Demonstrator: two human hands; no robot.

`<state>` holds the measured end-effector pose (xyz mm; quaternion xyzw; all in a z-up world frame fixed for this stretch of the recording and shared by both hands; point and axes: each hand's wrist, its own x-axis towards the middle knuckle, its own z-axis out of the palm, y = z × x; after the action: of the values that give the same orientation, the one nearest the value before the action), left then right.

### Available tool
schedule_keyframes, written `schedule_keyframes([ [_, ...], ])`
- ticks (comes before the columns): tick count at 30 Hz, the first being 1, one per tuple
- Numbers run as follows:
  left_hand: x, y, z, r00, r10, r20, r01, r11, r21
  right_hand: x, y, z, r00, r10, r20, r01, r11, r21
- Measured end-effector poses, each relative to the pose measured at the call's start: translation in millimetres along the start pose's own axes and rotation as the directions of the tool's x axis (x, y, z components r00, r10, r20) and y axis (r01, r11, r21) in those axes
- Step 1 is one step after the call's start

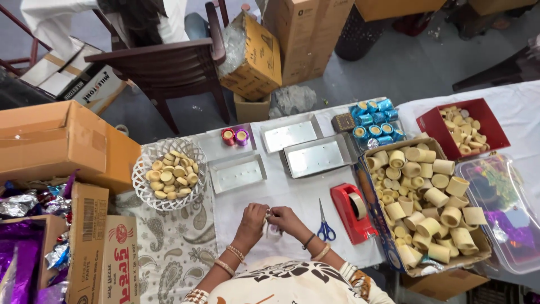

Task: The person wraps small, round, light-colored candies in shiny purple foil. They pick up a candy, place it on a piece of foil, fold the foil around it, and then use scissors to trim the excess material. The wrapped candies are placed into a white tray.

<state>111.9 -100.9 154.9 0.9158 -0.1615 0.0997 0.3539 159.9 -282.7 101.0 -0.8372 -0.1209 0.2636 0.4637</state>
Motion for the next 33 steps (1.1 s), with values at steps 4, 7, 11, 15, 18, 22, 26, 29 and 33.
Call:
schedule_keyframes([
  [4,12,-2,-14,0.999,0.042,-0.012,-0.042,0.999,0.019,2,-6,5,0.992,0.045,0.119,-0.104,0.828,0.552],
  [7,18,-12,-16,0.999,0.042,0.012,-0.043,0.995,0.086,-14,-64,-18,0.983,0.004,-0.185,0.075,0.906,0.416],
  [11,6,-16,-3,0.977,-0.104,0.188,0.147,0.962,-0.231,-23,-77,-50,0.807,-0.588,0.051,0.586,0.790,-0.181],
  [15,5,-18,8,0.937,-0.307,0.168,0.349,0.777,-0.524,-18,-71,-57,0.734,-0.679,-0.012,0.626,0.683,-0.376],
  [18,0,-37,7,0.938,-0.346,-0.007,0.295,0.811,-0.505,-18,-73,-44,0.957,-0.152,-0.246,0.184,0.976,0.113],
  [22,-13,-80,56,0.806,-0.573,0.148,0.435,0.406,-0.804,-22,-80,-11,0.961,-0.002,-0.276,0.105,0.928,0.358],
  [26,-1,-46,35,0.772,-0.574,0.272,0.362,0.045,-0.931,-29,-115,3,0.793,-0.567,-0.224,0.452,0.794,-0.407],
  [29,4,-47,32,0.761,-0.580,0.289,0.357,0.004,-0.934,-28,-128,3,0.713,-0.685,-0.148,0.515,0.655,-0.552],
  [33,-11,-81,65,0.809,-0.562,0.170,0.237,0.047,-0.970,-19,-134,4,0.743,-0.651,-0.151,0.498,0.690,-0.525],
])
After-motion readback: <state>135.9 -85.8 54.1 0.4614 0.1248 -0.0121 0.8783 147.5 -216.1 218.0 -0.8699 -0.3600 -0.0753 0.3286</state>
